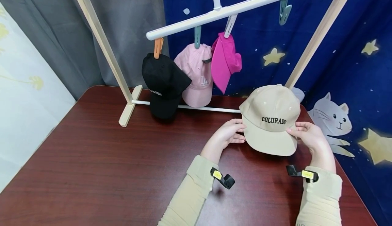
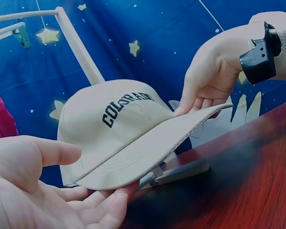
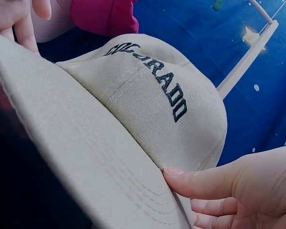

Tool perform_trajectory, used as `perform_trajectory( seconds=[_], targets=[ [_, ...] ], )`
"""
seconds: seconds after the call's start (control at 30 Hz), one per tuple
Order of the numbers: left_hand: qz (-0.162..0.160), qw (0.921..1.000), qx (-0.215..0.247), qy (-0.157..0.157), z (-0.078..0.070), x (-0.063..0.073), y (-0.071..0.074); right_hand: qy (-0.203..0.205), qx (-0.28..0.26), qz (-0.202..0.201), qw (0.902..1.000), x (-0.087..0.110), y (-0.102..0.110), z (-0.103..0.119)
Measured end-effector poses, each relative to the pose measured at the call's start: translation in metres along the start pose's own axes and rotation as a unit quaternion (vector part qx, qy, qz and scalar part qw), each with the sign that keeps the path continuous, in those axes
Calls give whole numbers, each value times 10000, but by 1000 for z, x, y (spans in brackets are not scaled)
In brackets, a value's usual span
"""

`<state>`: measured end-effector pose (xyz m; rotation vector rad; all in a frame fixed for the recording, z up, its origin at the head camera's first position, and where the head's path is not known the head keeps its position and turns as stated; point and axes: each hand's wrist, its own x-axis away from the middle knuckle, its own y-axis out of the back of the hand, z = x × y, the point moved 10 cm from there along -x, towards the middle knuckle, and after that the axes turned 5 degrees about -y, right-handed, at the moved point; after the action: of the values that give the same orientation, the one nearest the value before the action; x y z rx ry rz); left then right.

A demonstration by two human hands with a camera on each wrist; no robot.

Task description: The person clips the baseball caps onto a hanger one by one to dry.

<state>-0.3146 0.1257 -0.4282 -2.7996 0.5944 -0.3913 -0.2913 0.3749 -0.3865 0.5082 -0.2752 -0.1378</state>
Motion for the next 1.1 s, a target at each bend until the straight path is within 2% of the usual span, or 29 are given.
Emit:
perform_trajectory(
  seconds=[0.33,0.5,0.8,1.1],
  targets=[
    [-213,9990,104,-384,-12,2,2,215,121,-158,9996,4,1,12],
    [-177,9982,176,-553,-21,6,-1,369,236,-264,9987,9,2,21],
    [-203,9956,-72,-915,-39,14,-6,624,76,-278,9976,16,3,33],
    [-98,9926,-152,-1198,-54,21,-12,865,55,-200,9960,23,0,45]
  ],
)
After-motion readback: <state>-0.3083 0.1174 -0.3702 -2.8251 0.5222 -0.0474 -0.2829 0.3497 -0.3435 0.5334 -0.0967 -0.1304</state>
